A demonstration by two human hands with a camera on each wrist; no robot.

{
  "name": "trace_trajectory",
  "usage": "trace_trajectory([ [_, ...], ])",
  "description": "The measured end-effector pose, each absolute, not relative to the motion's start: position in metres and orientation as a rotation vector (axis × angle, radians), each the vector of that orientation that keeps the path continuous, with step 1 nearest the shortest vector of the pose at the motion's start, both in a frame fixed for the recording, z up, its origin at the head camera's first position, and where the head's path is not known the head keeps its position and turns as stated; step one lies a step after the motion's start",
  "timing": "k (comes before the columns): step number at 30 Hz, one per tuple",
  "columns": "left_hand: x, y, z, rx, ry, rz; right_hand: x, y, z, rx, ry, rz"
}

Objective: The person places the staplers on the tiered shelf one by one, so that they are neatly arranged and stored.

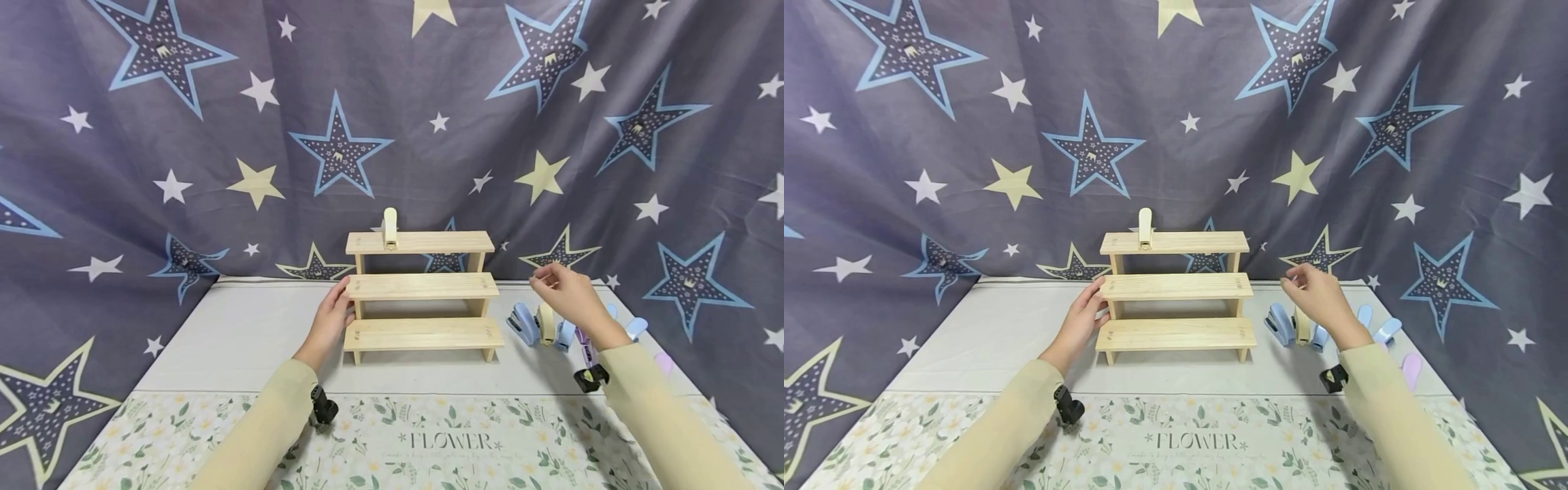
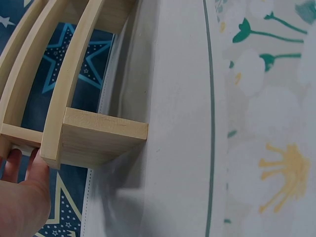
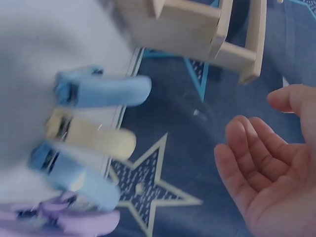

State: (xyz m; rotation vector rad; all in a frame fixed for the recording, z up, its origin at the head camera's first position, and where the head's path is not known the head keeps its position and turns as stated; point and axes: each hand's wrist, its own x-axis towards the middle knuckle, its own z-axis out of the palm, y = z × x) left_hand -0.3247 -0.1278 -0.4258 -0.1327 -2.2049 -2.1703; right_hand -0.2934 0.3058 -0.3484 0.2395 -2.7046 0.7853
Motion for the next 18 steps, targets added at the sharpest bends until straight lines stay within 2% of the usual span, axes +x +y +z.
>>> trace_trajectory([
  [18,-0.325,-0.128,-0.427,-0.113,-2.202,-2.178,-0.235,0.381,-0.382,0.095,-2.836,0.68],
])
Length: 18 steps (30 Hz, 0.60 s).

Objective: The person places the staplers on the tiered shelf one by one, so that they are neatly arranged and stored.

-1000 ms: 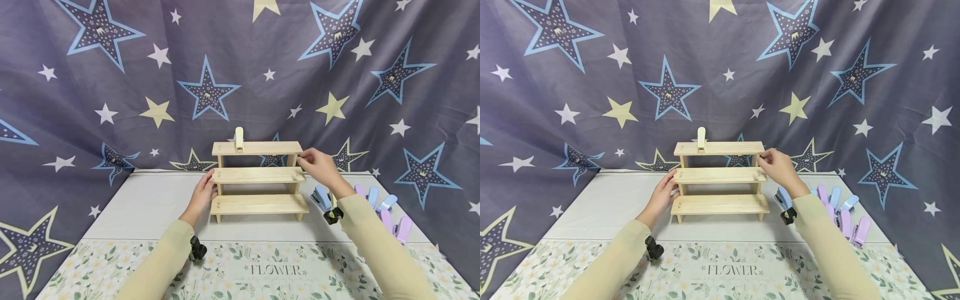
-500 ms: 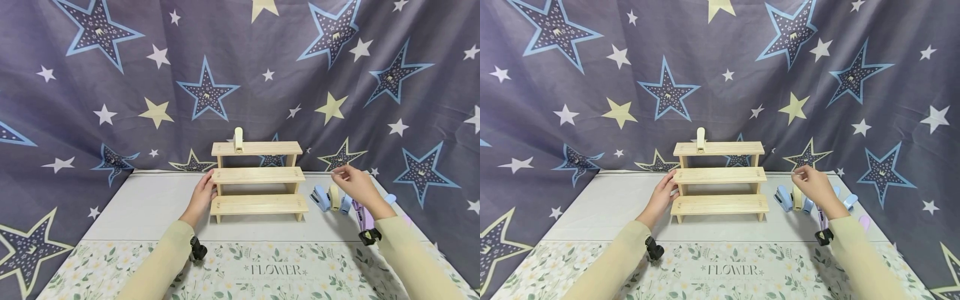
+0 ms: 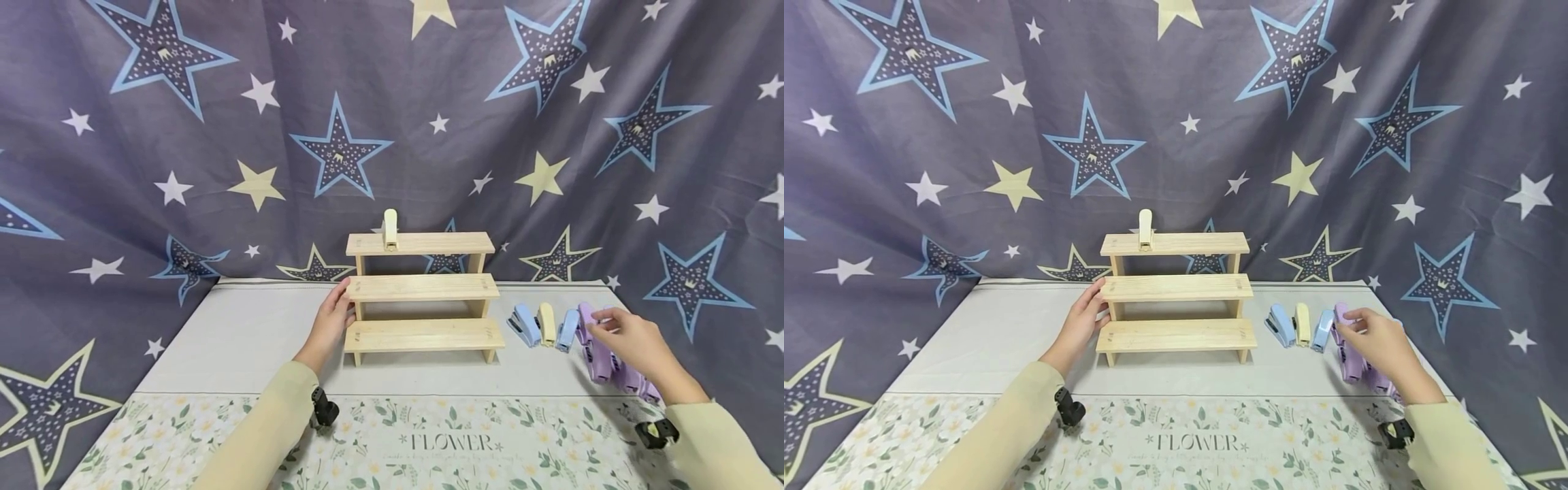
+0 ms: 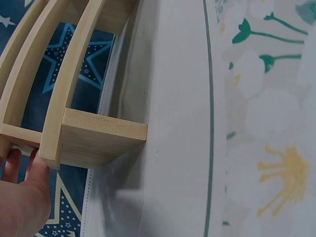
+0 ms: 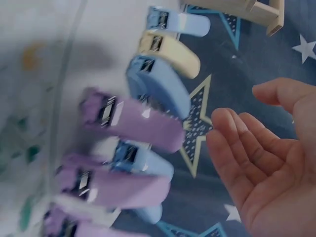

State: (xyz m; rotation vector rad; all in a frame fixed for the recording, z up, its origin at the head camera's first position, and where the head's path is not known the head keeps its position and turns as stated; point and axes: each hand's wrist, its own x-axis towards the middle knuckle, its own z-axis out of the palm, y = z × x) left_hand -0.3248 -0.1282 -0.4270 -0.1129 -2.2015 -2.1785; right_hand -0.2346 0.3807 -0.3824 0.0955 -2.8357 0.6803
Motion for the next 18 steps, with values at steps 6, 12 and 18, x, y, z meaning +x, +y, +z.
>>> trace_trajectory([
  [6,-0.325,-0.13,-0.427,-0.107,-2.193,-2.174,-0.223,0.392,-0.397,0.053,-2.87,0.691],
  [12,-0.326,-0.128,-0.427,-0.12,-2.192,-2.172,-0.218,0.397,-0.413,0.021,-2.847,0.686],
  [18,-0.324,-0.127,-0.427,-0.102,-2.201,-2.167,-0.214,0.4,-0.418,-0.017,-2.832,0.68],
])
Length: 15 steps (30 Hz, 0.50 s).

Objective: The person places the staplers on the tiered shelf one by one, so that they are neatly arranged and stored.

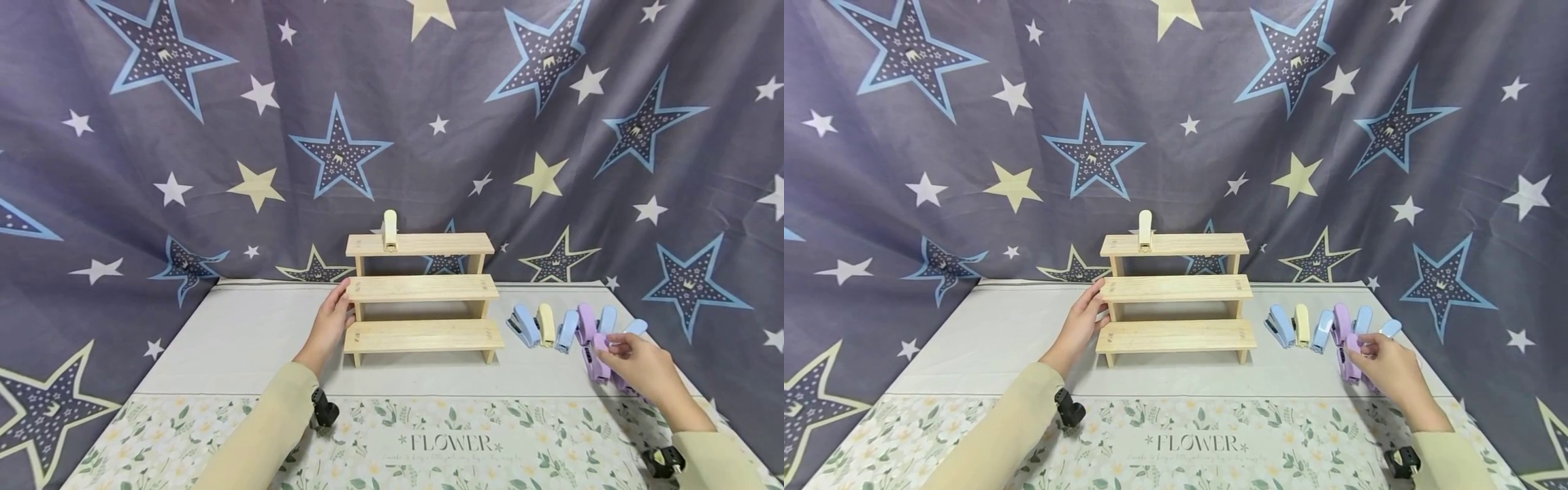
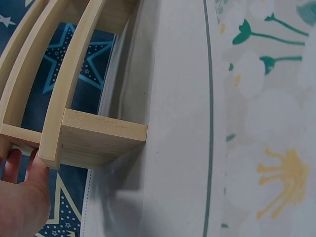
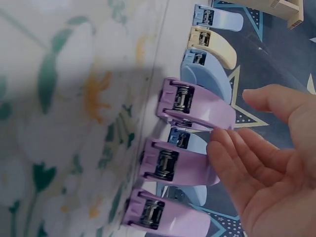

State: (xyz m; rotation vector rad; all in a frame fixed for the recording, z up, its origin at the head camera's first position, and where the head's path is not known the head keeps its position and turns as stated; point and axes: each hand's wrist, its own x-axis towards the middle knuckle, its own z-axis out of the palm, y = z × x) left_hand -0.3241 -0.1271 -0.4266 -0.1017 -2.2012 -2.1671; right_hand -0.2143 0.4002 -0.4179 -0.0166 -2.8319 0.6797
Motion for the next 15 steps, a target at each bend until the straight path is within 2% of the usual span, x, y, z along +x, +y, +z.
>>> trace_trajectory([
  [15,-0.3257,-0.1288,-0.4287,-0.12,-2.168,-2.2,-0.2131,0.3974,-0.4214,-0.149,-2.998,0.816],
])
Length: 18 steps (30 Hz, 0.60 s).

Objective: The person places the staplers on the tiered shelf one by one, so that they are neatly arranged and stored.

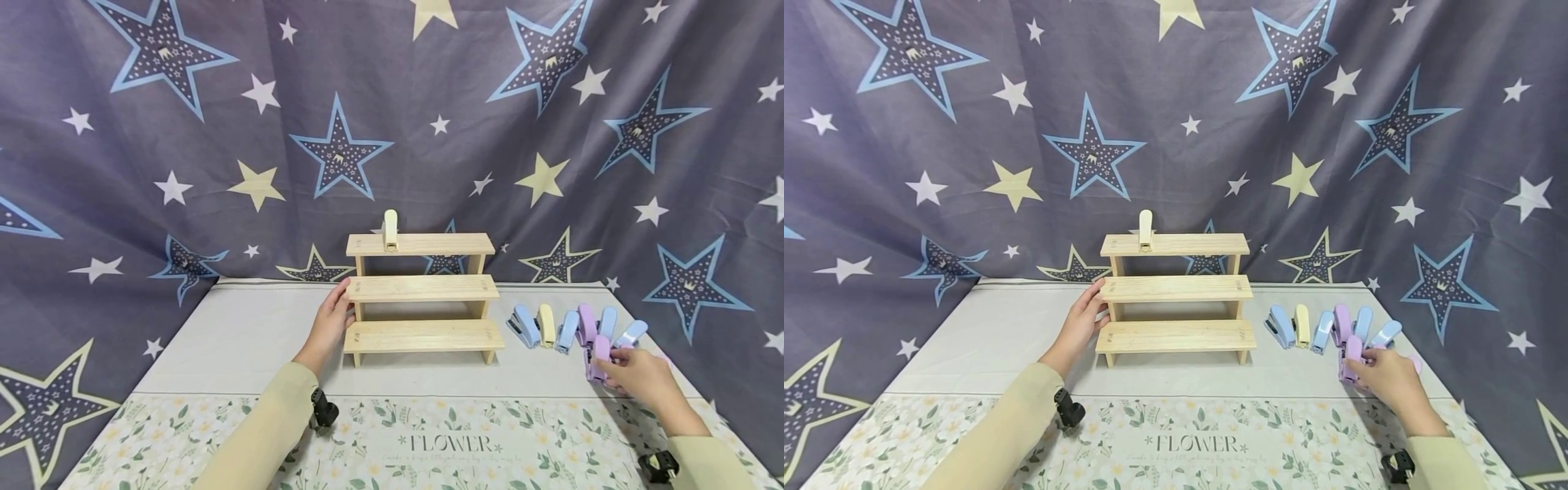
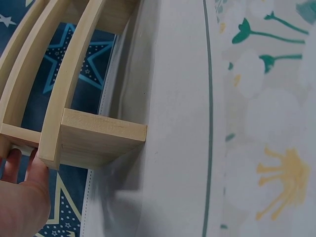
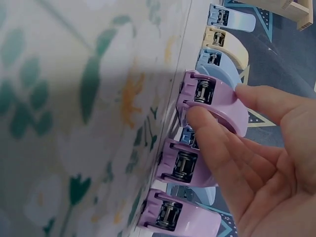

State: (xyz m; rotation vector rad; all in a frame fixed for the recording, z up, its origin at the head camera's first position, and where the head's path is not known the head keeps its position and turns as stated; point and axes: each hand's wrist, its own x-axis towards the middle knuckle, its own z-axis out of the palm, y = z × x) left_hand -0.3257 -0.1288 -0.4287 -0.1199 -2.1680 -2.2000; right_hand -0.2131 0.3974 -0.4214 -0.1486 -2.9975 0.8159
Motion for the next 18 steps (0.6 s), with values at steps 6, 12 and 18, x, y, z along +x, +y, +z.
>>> trace_trajectory([
  [6,-0.3242,-0.1301,-0.4293,-0.144,-2.146,-2.216,-0.2129,0.3932,-0.4227,-0.157,-3.05,0.827],
  [12,-0.3244,-0.1301,-0.4292,-0.139,-2.159,-2.204,-0.2147,0.3925,-0.4244,-0.187,-3.057,0.846],
  [18,-0.3252,-0.1295,-0.4294,-0.162,-2.16,-2.205,-0.2151,0.3925,-0.4254,-0.189,-3.06,0.841],
])
